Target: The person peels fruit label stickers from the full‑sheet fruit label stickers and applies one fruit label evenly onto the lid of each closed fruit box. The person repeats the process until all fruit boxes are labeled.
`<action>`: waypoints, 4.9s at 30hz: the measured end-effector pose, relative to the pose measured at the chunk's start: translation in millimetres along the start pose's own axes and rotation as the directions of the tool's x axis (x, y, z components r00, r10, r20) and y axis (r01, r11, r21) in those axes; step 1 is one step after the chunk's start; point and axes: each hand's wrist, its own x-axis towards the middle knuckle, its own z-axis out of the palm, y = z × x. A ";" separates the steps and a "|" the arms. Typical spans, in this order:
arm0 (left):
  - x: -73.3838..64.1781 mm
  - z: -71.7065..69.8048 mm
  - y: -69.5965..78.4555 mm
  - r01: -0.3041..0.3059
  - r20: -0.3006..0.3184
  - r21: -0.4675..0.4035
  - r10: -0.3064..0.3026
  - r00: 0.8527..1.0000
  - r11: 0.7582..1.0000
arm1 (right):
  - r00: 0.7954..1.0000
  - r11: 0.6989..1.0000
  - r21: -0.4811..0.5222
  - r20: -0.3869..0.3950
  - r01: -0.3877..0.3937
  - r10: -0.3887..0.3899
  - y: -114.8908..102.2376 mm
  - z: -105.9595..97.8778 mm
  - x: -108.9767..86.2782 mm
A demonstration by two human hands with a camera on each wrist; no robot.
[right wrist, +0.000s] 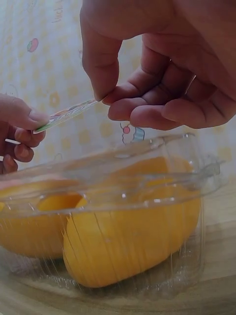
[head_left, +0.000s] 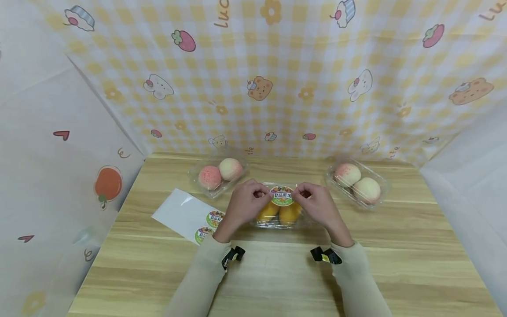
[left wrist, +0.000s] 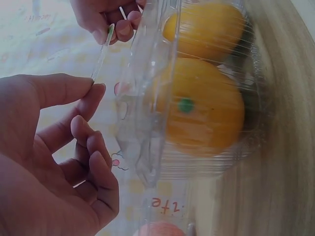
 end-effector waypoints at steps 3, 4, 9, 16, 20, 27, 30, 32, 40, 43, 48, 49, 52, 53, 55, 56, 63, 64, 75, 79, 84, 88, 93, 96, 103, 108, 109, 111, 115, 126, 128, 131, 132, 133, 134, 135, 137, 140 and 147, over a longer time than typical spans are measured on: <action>0.8 1.4 -2.2 0.010 0.009 0.012 -0.010 1.000 1.000 | 1.000 1.000 -0.008 0.004 -0.003 0.003 2.6 2.3 0.5; 1.0 1.7 -2.7 0.013 0.013 0.015 -0.013 1.000 1.000 | 1.000 1.000 -0.008 0.006 -0.003 0.004 3.3 2.8 0.6; 1.6 2.6 -4.2 0.011 0.034 0.045 -0.013 0.999 0.999 | 1.000 1.000 -0.017 0.015 -0.009 0.010 6.4 5.0 1.8; 2.4 3.1 -6.5 -0.012 0.049 0.091 0.008 0.999 0.996 | 1.000 0.999 -0.052 0.010 -0.004 0.005 6.7 7.2 2.5; 2.7 3.0 -8.5 -0.018 0.068 0.118 0.010 0.998 0.993 | 1.000 0.997 -0.071 0.016 0.005 -0.004 4.4 7.5 2.2; 1.8 3.1 -8.8 -0.016 0.085 0.159 0.002 0.996 0.987 | 1.000 0.994 -0.106 0.018 0.008 -0.006 3.4 7.8 1.9; 1.7 3.2 -7.9 -0.016 0.088 0.194 -0.001 0.996 0.981 | 1.000 0.992 -0.125 0.016 0.017 -0.015 4.2 8.0 1.9; 1.6 3.5 -7.3 -0.018 0.090 0.216 -0.001 0.996 0.976 | 1.000 0.990 -0.136 0.012 0.024 -0.023 4.5 8.2 1.8; 0.7 5.1 -5.2 -0.024 0.086 0.265 0.001 0.996 0.964 | 0.999 0.987 -0.157 -0.005 0.048 -0.049 6.1 9.8 0.8; 0.1 6.1 -5.0 -0.025 0.082 0.285 0.002 0.997 0.958 | 0.999 0.985 -0.163 -0.006 0.046 -0.047 6.1 10.7 1.0; -1.4 7.4 -3.1 -0.032 0.065 0.321 0.012 0.998 0.947 | 0.999 0.985 -0.165 -0.009 0.052 -0.054 5.6 11.5 0.3; -1.7 7.8 -2.7 -0.037 0.061 0.328 0.018 0.998 0.944 | 0.998 0.985 -0.167 -0.010 0.054 -0.056 5.4 11.5 0.1; -2.6 9.5 -2.7 -0.049 0.048 0.341 0.035 0.998 0.939 | 0.998 0.983 -0.175 -0.014 0.062 -0.066 4.9 11.3 -0.3; -3.0 9.7 -2.5 -0.052 0.044 0.341 0.040 0.998 0.939 | 0.997 0.982 -0.179 -0.014 0.066 -0.069 5.0 11.5 -0.2; -3.7 10.2 -2.4 -0.058 0.037 0.342 0.048 0.998 0.938 | 0.997 0.980 -0.186 -0.014 0.068 -0.072 5.1 11.8 0.0; -3.9 10.4 -2.5 -0.058 0.036 0.343 0.049 0.998 0.938 | 0.997 0.980 -0.188 -0.013 0.070 -0.073 5.1 12.0 0.1; -4.3 11.5 -2.5 -0.050 0.038 0.353 0.039 0.999 0.934 | 0.997 0.977 -0.201 -0.012 0.078 -0.082 5.8 12.2 0.3; -4.4 11.5 -2.3 -0.048 0.038 0.352 0.037 0.999 0.935 | 0.997 0.977 -0.199 -0.012 0.077 -0.081 6.1 12.1 0.3; -6.8 10.1 -1.5 -0.042 0.032 0.349 0.032 0.999 0.936 | 0.992 0.970 -0.214 -0.028 0.118 -0.127 8.0 12.3 0.6; -6.6 9.5 -1.3 -0.041 0.027 0.337 0.034 0.999 0.941 | 0.993 0.971 -0.214 -0.028 0.106 -0.115 7.8 12.4 0.9; -6.7 9.4 -1.6 -0.032 0.025 0.318 0.026 0.999 0.948 | 0.992 0.968 -0.226 -0.034 0.111 -0.121 8.1 13.0 0.3; -7.2 9.2 -2.2 -0.025 0.022 0.309 0.019 1.000 0.951 | 0.990 0.965 -0.230 -0.044 0.123 -0.136 8.8 13.6 -0.2; -7.5 9.1 -2.4 -0.011 0.015 0.306 0.007 1.000 0.952 | 0.989 0.963 -0.239 -0.051 0.125 -0.141 9.4 14.5 -0.7; -7.2 9.3 -2.0 -0.003 0.014 0.310 -0.002 1.000 0.951 | 0.989 0.961 -0.248 -0.046 0.124 -0.140 9.6 14.6 -0.4; -6.7 10.5 -1.1 -0.034 0.025 0.312 0.027 0.999 0.950 | 0.985 0.949 -0.265 0.000 0.168 -0.175 10.6 15.0 0.8; -7.2 13.1 -1.1 -0.106 0.059 0.301 0.092 0.994 0.948 | 0.976 0.932 -0.294 0.023 0.212 -0.215 10.7 17.1 0.0; -7.3 13.8 -1.3 -0.118 0.065 0.301 0.103 0.993 0.946 | 0.975 0.928 -0.302 0.026 0.218 -0.220 10.7 17.7 -0.4; -7.6 15.3 -1.7 -0.135 0.072 0.300 0.118 0.990 0.944 | 0.974 0.922 -0.318 0.030 0.223 -0.225 10.1 19.0 -0.8; -7.9 17.6 -2.8 -0.152 0.075 0.302 0.135 0.988 0.941 | 0.972 0.913 -0.338 0.033 0.228 -0.231 9.5 20.7 -0.8; -6.5 10.3 -5.0 -0.135 0.075 0.326 0.117 0.990 0.936 | 0.971 0.936 -0.258 0.069 0.239 -0.229 12.6 14.4 -1.2; -6.6 6.6 -6.5 -0.119 0.073 0.328 0.100 0.992 0.937 | 0.969 0.937 -0.249 0.076 0.245 -0.233 13.3 12.3 -1.5; -6.9 0.1 -7.2 -0.088 0.071 0.321 0.068 0.995 0.943 | 0.968 0.938 -0.241 0.084 0.251 -0.238 14.5 9.3 -1.4; -7.2 -2.3 -6.6 -0.067 0.074 0.317 0.046 0.996 0.946 | 0.967 0.937 -0.240 0.084 0.255 -0.241 15.0 8.1 -1.3; -7.3 -4.8 -6.2 -0.045 0.079 0.309 0.021 0.997 0.950 | 0.965 0.936 -0.238 0.083 0.260 -0.247 15.5 6.8 -1.3; -7.4 -7.5 -5.9 -0.021 0.086 0.303 -0.005 0.996 0.953 | 0.965 0.937 -0.231 0.082 0.263 -0.250 15.9 5.2 -1.3; -7.7 -10.4 -5.7 -0.001 0.095 0.300 -0.028 0.995 0.954 | 0.964 0.939 -0.220 0.081 0.264 -0.252 16.2 3.5 -1.3; -8.2 -17.5 -5.4 0.033 0.117 0.291 -0.070 0.991 0.956 | 0.964 0.945 -0.193 0.076 0.263 -0.253 16.8 -0.9 -1.7; -9.3 -29.0 -4.5 0.060 0.159 0.270 -0.106 0.982 0.961 | 0.966 0.954 -0.153 0.084 0.256 -0.246 17.8 -9.5 -3.2; -11.1 -45.8 -3.1 0.132 0.243 0.272 -0.201 0.949 0.953 | 0.964 0.977 -0.092 0.205 0.194 -0.172 19.9 -30.7 -6.8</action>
